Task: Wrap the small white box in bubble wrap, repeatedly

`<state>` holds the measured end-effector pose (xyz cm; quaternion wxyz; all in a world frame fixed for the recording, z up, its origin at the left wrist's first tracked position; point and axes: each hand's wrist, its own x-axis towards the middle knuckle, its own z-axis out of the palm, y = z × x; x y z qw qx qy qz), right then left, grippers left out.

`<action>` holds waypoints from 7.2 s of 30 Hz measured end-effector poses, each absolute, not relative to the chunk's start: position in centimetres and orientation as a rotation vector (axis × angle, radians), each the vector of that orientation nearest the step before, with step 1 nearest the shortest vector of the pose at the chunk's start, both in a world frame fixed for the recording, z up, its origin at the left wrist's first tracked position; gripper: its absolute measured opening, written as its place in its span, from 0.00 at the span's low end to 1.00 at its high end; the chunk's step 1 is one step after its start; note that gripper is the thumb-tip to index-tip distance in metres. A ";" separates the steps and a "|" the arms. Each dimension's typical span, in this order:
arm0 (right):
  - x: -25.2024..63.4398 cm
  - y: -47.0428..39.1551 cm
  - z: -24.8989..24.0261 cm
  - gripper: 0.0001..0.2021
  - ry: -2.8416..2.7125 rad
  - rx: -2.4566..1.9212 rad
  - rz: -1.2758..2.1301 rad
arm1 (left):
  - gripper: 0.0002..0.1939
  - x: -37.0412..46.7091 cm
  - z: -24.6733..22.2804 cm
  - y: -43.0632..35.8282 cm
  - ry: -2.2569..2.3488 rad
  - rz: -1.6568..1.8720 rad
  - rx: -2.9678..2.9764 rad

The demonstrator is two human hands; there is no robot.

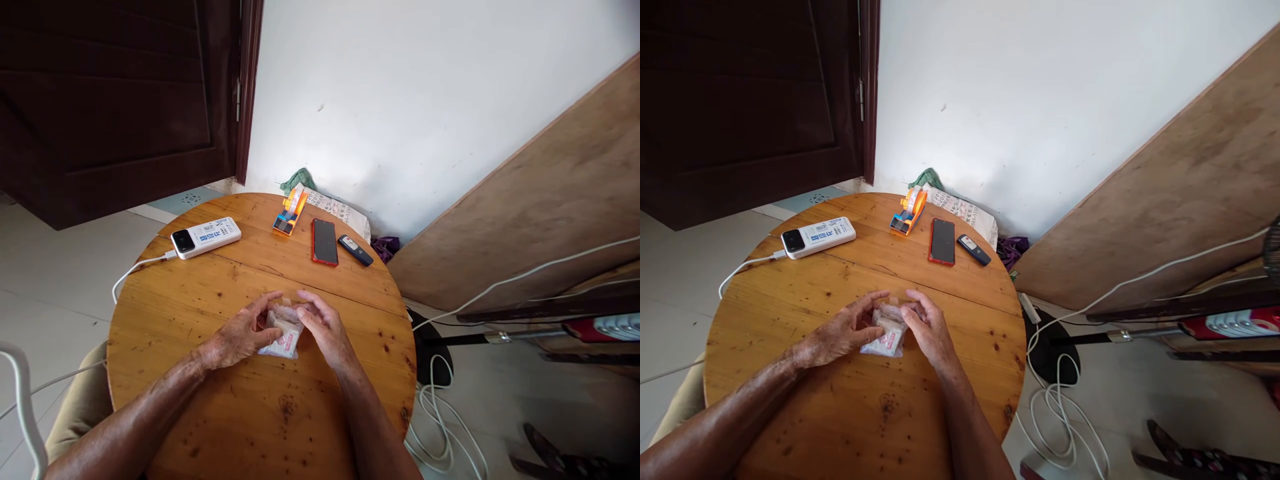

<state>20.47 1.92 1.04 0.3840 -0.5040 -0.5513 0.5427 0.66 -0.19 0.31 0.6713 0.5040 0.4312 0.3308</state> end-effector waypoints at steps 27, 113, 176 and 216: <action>18.4 1.2 0.3 0.14 -1.555 -1.053 0.962 | 0.35 0.8 -1.5 0.2 1.093 0.883 1.211; 21.6 6.1 -2.9 0.14 -1.451 -1.244 0.836 | 0.24 -1.0 -2.1 3.4 1.112 1.233 1.045; 21.1 2.0 1.2 0.29 -2.143 -1.006 0.902 | 0.24 -0.5 -1.0 2.0 1.141 1.109 1.134; 19.9 2.0 1.2 0.11 -1.472 -1.128 0.818 | 0.48 0.0 1.4 -0.7 1.088 0.797 1.388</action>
